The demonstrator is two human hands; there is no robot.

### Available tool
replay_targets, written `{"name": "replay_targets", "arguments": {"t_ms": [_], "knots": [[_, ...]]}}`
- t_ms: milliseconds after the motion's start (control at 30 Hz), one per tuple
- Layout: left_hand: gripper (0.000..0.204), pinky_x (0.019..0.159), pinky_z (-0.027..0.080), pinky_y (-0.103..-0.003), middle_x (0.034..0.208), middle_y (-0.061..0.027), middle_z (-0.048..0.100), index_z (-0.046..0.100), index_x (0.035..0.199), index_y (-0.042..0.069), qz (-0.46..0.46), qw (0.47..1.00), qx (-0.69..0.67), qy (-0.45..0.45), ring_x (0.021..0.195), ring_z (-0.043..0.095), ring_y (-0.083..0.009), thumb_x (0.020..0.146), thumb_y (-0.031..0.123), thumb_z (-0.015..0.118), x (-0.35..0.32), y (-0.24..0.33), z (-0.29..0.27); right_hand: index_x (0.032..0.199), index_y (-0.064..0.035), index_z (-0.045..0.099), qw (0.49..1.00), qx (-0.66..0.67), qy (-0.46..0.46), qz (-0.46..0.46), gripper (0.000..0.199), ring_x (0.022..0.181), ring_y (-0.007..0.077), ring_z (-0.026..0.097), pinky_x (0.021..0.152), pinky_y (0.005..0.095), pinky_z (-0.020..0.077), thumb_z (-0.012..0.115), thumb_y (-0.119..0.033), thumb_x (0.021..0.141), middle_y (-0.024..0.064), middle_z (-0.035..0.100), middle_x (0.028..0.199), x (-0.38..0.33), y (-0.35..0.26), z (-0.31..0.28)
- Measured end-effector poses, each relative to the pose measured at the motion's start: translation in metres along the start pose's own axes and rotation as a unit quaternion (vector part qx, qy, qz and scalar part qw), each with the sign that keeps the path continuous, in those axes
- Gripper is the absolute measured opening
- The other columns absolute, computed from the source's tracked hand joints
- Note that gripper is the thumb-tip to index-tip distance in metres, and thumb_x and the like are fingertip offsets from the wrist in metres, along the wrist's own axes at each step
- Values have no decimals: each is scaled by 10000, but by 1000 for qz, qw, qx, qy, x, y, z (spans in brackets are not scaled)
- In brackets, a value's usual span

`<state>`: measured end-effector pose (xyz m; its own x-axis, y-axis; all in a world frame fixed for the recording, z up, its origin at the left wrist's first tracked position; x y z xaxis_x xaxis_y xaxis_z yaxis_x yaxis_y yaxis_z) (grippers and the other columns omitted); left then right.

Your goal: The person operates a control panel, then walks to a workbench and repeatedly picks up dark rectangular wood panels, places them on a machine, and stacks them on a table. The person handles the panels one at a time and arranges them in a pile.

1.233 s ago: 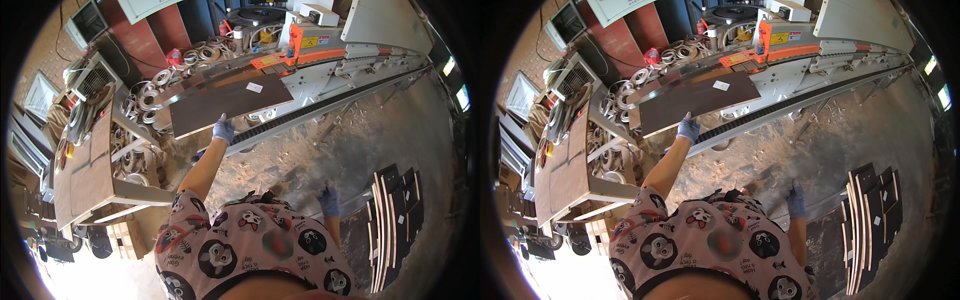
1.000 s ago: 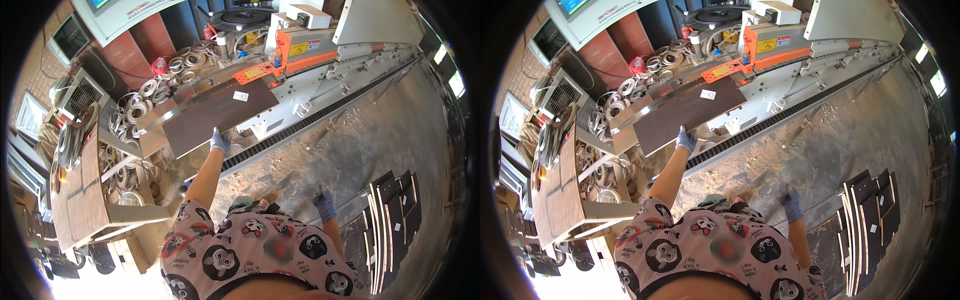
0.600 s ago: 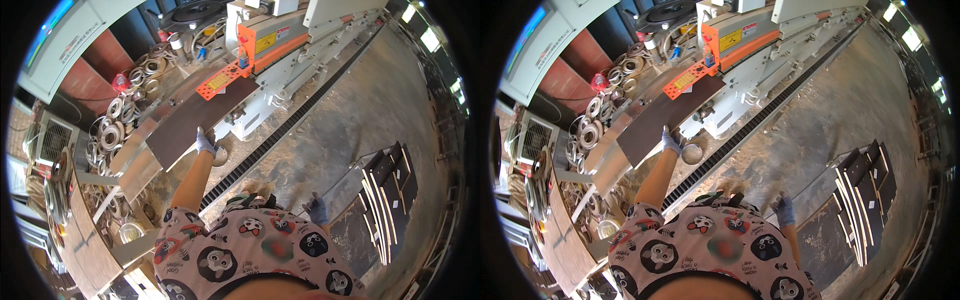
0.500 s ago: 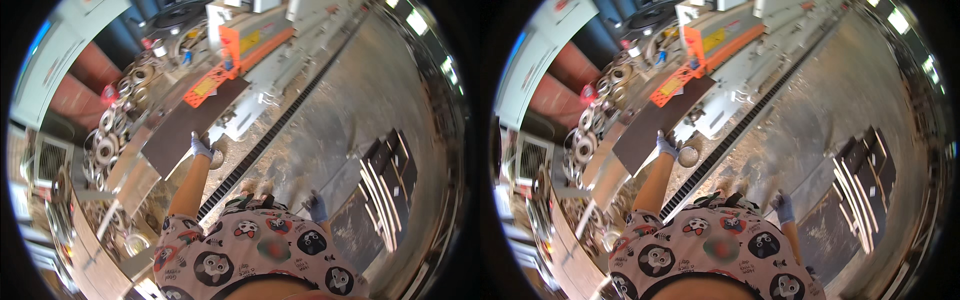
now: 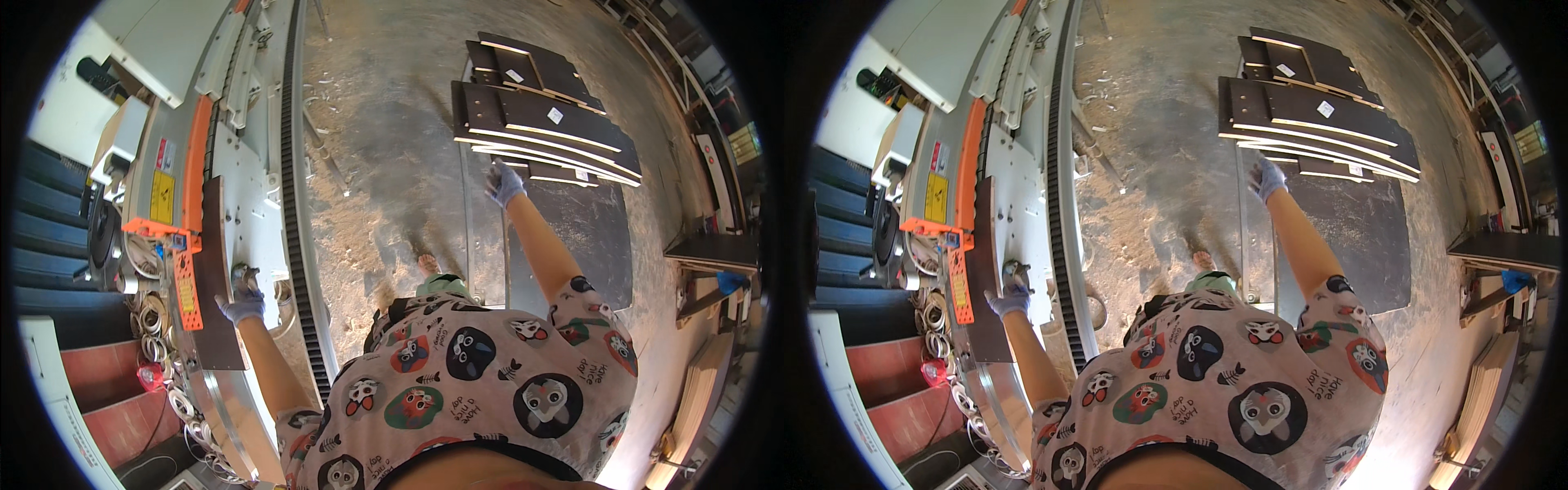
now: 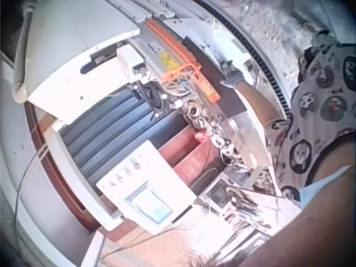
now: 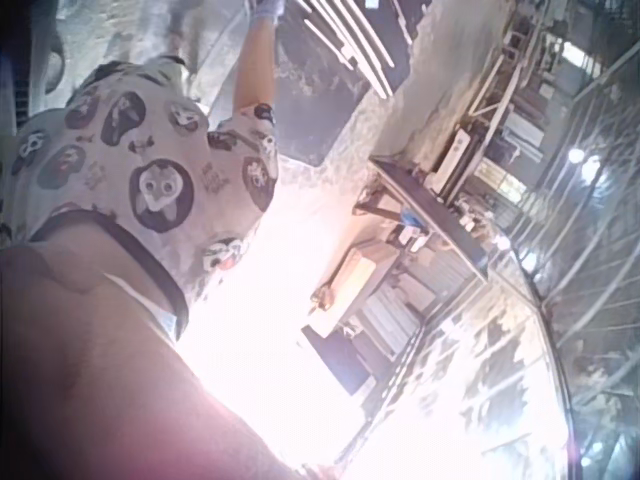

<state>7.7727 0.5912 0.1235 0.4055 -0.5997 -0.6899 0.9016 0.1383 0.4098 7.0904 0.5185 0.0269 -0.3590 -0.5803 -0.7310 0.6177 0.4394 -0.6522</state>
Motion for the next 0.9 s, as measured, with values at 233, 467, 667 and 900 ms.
{"name": "replay_targets", "arguments": {"t_ms": [233, 467, 667, 900], "knots": [[390, 754, 464, -273, 1177, 11, 492, 513, 1139, 168, 176, 963, 183, -90, 896, 488, -120, 812, 375, 561, -83, -72, 30, 1286, -187, 347, 819, -330, 368, -291, 816, 1192, 285, 380, 958, 467, 304, 702, -482, 613, 104, 356, 1322, -4, -140, 3], [418, 636, 451, -245, 1081, 25, 541, 491, 1149, 169, 199, 947, 239, -82, 765, 523, -96, 796, 366, 597, -112, -153, 49, 1225, -302, 445, 627, -597, 339, -368, 484, 1294, 318, 147, 1019, 522, 82, 500, -489, 782, 94, 242, 1393, 19, -137, 4], [418, 554, 447, -218, 1043, 5, 558, 499, 1125, 147, 215, 943, 250, -45, 729, 527, -87, 781, 350, 621, -104, -154, 20, 1239, -112, 424, 801, -165, 331, -471, 626, 1183, 354, 354, 946, 397, 359, 680, -338, 715, 223, 290, 1332, 9, -112, -92], [366, 668, 484, -277, 1019, -28, 572, 478, 1137, 149, 72, 922, 329, -192, 745, 546, -119, 821, 302, 580, -98, -240, 47, 898, -120, 547, 971, 192, 44, -135, 203, 684, 153, 536, 520, 296, 479, 649, -228, 760, 22, 567, 807, 50, -85, -96]]}}
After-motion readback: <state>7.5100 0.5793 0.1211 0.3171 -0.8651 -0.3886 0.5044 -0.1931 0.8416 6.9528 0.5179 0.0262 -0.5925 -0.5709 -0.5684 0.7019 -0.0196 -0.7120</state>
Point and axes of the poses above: each hand's wrist, its own x-axis towards the middle knuckle, its own z-axis out of the palm, y = z × x, the point moved 6 cm from there along x, towards the middle knuckle
